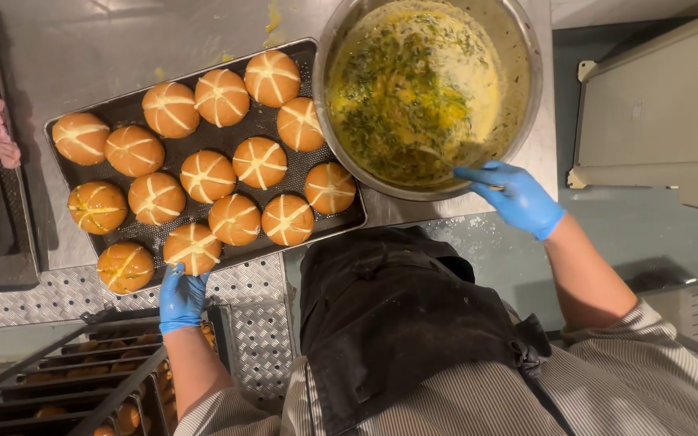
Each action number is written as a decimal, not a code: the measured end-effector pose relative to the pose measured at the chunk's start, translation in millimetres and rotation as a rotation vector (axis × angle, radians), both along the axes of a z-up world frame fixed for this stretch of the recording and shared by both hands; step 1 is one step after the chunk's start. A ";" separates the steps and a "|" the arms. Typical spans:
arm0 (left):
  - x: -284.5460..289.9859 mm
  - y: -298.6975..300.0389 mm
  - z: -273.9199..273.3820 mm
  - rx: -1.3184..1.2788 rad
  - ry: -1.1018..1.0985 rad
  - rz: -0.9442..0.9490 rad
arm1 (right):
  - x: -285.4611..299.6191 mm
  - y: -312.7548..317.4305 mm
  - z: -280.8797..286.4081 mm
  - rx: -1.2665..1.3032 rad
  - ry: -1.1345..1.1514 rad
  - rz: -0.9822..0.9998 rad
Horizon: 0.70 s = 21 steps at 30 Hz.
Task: Coating bread rolls in a liquid mixture and arranging them on a tray in a bakery kitchen.
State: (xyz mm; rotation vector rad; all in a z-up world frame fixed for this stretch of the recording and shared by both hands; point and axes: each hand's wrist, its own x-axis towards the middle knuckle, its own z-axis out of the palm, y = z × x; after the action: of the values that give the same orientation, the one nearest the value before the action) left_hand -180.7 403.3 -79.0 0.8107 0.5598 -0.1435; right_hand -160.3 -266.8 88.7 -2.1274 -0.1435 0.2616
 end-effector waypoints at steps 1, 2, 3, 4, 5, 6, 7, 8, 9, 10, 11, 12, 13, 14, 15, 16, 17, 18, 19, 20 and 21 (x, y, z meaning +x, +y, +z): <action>0.5 -1.6 0.4 0.040 -0.011 -0.012 | -1.3 4.6 -3.0 -0.120 -0.090 0.021; -0.8 -2.9 1.1 0.081 -0.025 -0.016 | -0.1 9.7 -6.1 -0.239 -0.182 0.050; -0.5 -0.1 -7.3 0.084 -0.027 -0.017 | -0.5 8.8 -7.4 -0.236 -0.184 0.048; -5.1 3.5 -14.6 0.081 -0.036 0.002 | 0.5 8.6 -9.1 -0.235 -0.152 0.005; -9.5 7.8 -21.8 0.079 -0.046 0.020 | 1.8 9.1 -10.6 -0.233 -0.120 -0.038; -11.7 11.5 -26.6 0.086 -0.049 0.028 | 1.1 2.7 -13.6 -0.226 -0.124 -0.032; -13.5 15.8 -31.2 0.036 -0.045 0.077 | 0.8 -3.1 -16.5 -0.177 -0.108 -0.102; -17.0 20.9 -35.3 -0.013 -0.042 0.130 | 1.4 -8.4 -19.7 -0.127 -0.091 -0.168; -15.4 9.8 -23.6 -0.005 -0.046 0.140 | 0.1 -12.6 -21.1 -0.118 -0.095 -0.158; -18.6 -1.0 -11.8 0.009 -0.071 0.186 | -0.2 -16.3 -23.1 -0.166 -0.184 -0.182; -21.4 -11.1 -0.3 0.023 -0.097 0.232 | -0.4 -19.3 -25.2 -0.212 -0.274 -0.206; -19.4 -23.9 14.5 0.037 -0.096 0.255 | -2.3 -20.3 -26.2 -0.196 -0.274 -0.184; -16.8 -36.1 28.9 -0.019 -0.148 0.256 | -4.2 -21.0 -27.2 -0.259 -0.284 -0.213; -13.6 -48.7 42.4 -0.074 -0.206 0.263 | -2.6 -22.2 -28.5 -0.319 -0.301 -0.236; -11.5 -62.4 59.6 -0.059 -0.212 0.291 | -3.5 -24.1 -35.6 -0.302 -0.307 -0.209; -3.5 -77.5 75.0 -0.143 -0.131 0.349 | -6.2 -27.7 -41.2 -0.189 -0.211 -0.286; 5.3 -93.3 90.2 -0.229 -0.052 0.406 | -8.3 -32.2 -47.1 -0.077 -0.112 -0.359; 11.3 -109.9 105.9 -0.227 -0.056 0.420 | -9.7 -32.6 -49.7 -0.074 -0.113 -0.346; 17.8 -127.3 121.4 -0.297 -0.106 0.368 | -10.9 -34.1 -52.4 -0.058 -0.098 -0.383; 29.2 -145.4 136.6 -0.368 -0.160 0.306 | -12.6 -36.3 -55.0 -0.043 -0.088 -0.429; 33.7 -158.7 138.7 -0.368 -0.168 0.308 | -11.3 -36.8 -55.6 -0.040 -0.094 -0.425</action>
State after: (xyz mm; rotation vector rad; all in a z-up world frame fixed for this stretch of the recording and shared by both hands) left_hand -147.0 244.6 59.7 0.3680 0.4749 0.1033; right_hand -171.6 -303.5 33.1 -2.1509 0.2606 -0.0873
